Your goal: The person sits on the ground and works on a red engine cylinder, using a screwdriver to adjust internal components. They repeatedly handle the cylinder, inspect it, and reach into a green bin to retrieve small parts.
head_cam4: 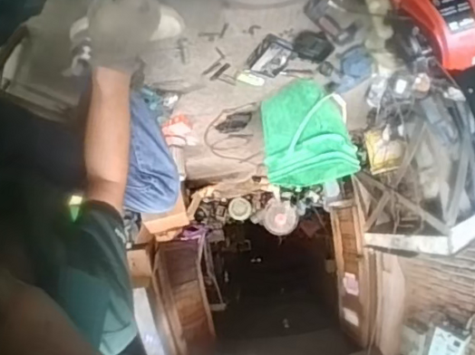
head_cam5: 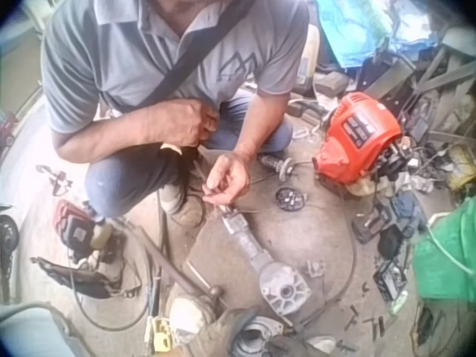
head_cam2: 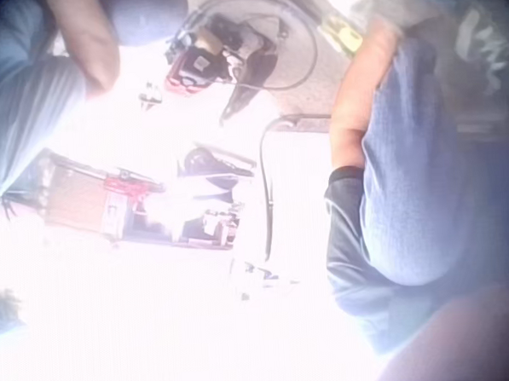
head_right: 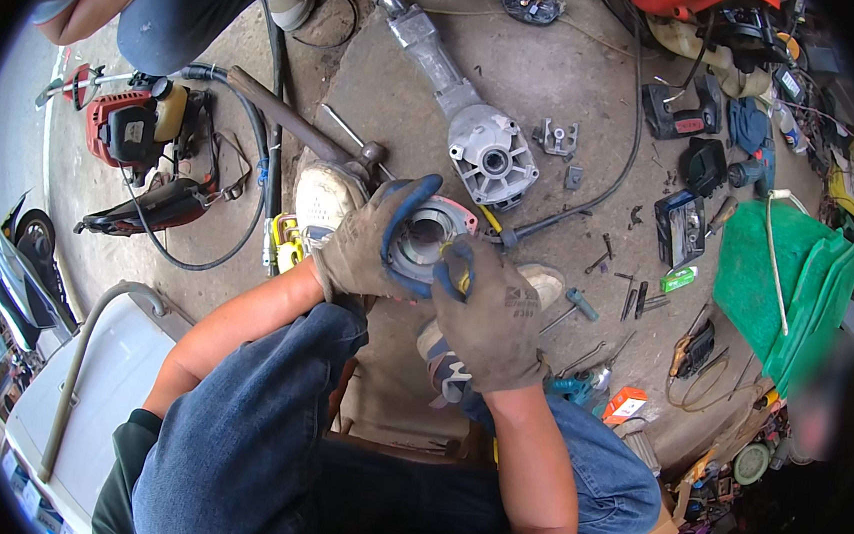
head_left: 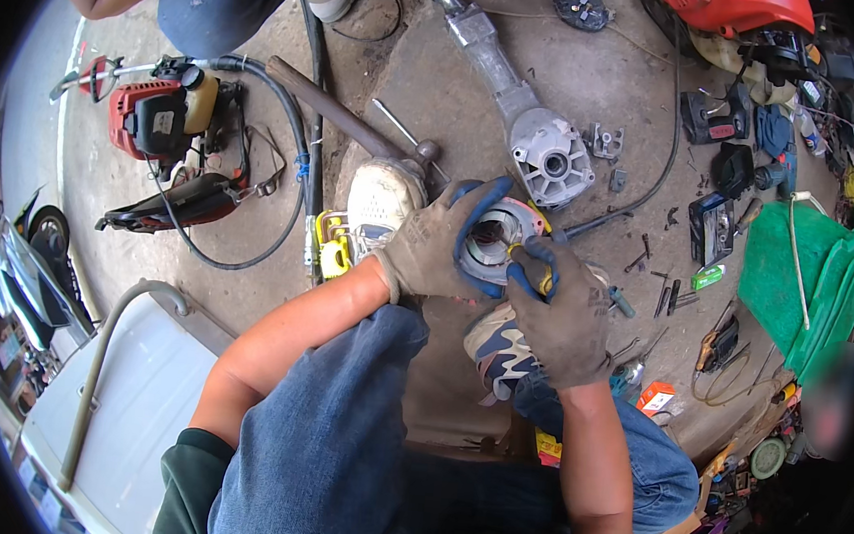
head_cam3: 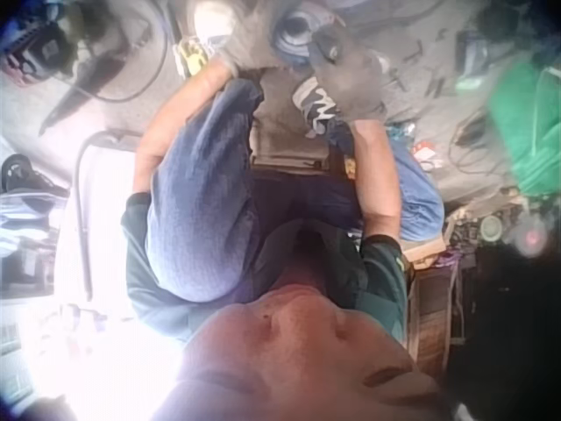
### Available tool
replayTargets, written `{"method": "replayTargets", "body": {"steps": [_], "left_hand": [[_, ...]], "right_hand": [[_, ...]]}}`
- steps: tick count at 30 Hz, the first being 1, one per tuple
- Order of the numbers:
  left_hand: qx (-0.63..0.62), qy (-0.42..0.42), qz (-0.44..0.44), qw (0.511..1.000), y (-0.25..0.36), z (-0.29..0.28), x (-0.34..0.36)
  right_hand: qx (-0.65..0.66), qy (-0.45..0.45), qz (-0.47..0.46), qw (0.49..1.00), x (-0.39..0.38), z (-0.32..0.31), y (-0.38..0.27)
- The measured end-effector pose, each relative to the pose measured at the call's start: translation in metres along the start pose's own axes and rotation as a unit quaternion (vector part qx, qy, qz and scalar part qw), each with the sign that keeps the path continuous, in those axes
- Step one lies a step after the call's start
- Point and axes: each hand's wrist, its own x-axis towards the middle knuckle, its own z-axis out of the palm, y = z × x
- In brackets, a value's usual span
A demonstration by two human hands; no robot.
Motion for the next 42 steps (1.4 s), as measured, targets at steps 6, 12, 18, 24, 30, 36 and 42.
{"method": "replayTargets", "body": {"steps": [6,12,18,24,30,36,42], "left_hand": [[0.006,0.005,-0.008,1.0,0.002,0.0,0.002],[0.023,0.009,-0.002,1.0,0.001,0.0,0.001],[0.023,0.013,-0.011,1.0,0.001,0.002,0.003],[0.04,-0.001,0.034,0.999,0.004,-0.001,0.0],[0.032,-0.004,0.025,0.999,0.007,-0.001,0.001],[0.016,0.017,0.026,0.999,-0.003,0.002,0.004],[-0.091,0.051,-0.04,0.994,0.01,0.003,0.002]], "right_hand": [[-0.031,0.024,-0.043,0.998,0.001,0.014,0.013],[0.037,0.046,-0.052,0.997,-0.013,-0.018,-0.006],[0.214,0.25,0.005,0.944,-0.028,-0.095,0.034],[0.229,0.396,0.092,0.884,-0.002,-0.089,0.128],[0.192,0.266,0.16,0.931,-0.003,-0.05,0.27],[-0.077,0.199,0.17,0.962,0.002,-0.038,0.204],[0.102,0.201,0.07,0.972,0.001,-0.021,0.168]]}}
